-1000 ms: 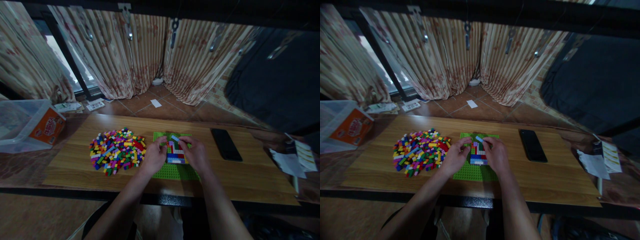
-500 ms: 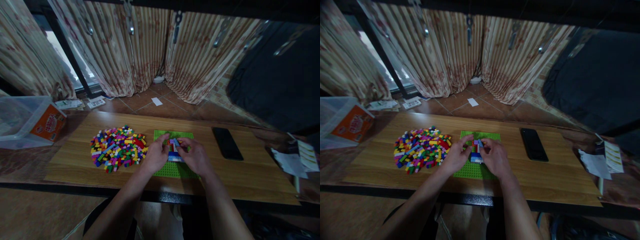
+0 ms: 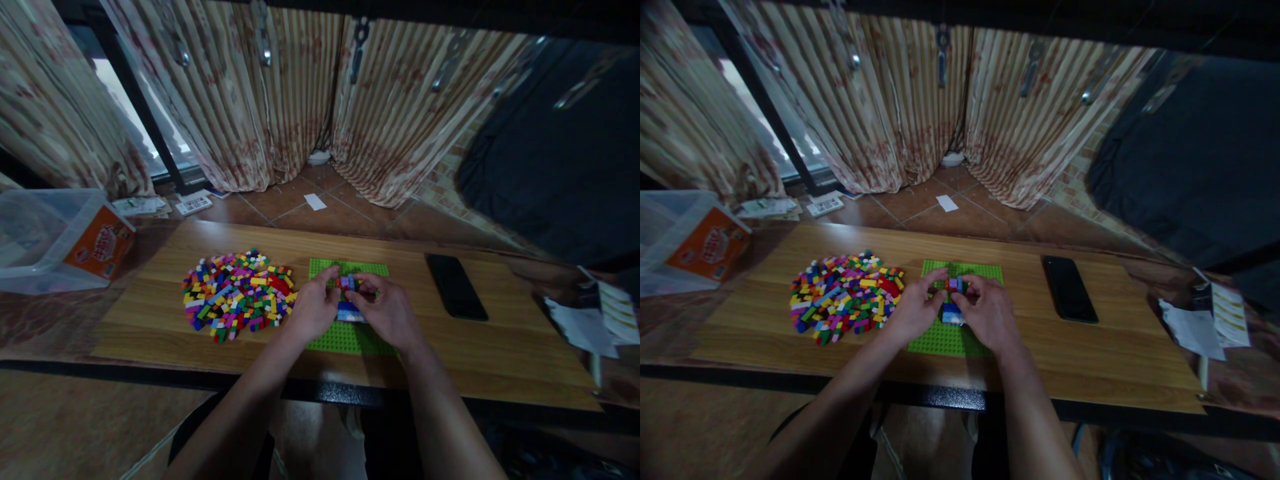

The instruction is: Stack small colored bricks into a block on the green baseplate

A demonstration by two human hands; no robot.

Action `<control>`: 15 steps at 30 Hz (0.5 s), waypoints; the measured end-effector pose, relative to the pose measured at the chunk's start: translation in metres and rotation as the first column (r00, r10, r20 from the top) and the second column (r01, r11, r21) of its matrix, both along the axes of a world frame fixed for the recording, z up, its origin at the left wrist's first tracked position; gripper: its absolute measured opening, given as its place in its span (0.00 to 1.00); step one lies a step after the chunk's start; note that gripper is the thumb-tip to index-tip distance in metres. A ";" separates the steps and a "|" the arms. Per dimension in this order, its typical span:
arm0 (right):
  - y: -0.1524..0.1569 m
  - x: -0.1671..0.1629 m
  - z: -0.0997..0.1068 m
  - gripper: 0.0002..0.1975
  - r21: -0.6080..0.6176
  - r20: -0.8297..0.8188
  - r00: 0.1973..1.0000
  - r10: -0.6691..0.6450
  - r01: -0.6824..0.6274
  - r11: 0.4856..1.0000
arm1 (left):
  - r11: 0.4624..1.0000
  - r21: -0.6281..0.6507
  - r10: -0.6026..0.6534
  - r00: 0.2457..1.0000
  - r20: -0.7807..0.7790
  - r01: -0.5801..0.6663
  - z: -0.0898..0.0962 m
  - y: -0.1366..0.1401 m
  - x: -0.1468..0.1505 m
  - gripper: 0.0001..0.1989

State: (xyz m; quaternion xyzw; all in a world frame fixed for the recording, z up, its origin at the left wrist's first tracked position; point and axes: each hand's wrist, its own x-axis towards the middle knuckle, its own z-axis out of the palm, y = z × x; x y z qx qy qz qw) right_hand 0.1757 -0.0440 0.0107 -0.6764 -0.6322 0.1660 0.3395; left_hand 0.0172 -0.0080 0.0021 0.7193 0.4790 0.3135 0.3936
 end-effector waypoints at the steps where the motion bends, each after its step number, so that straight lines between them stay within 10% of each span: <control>1: 0.000 0.000 0.000 0.16 0.001 0.002 1.000 0.000 0.000 1.000 | 1.000 0.009 0.003 1.000 -0.013 -0.003 0.000 0.001 0.000 0.24; 15: 0.004 -0.004 -0.004 0.14 -0.015 -0.025 0.999 -0.044 0.044 0.999 | 0.981 0.187 -0.023 0.990 -0.139 0.049 -0.004 0.016 0.014 0.06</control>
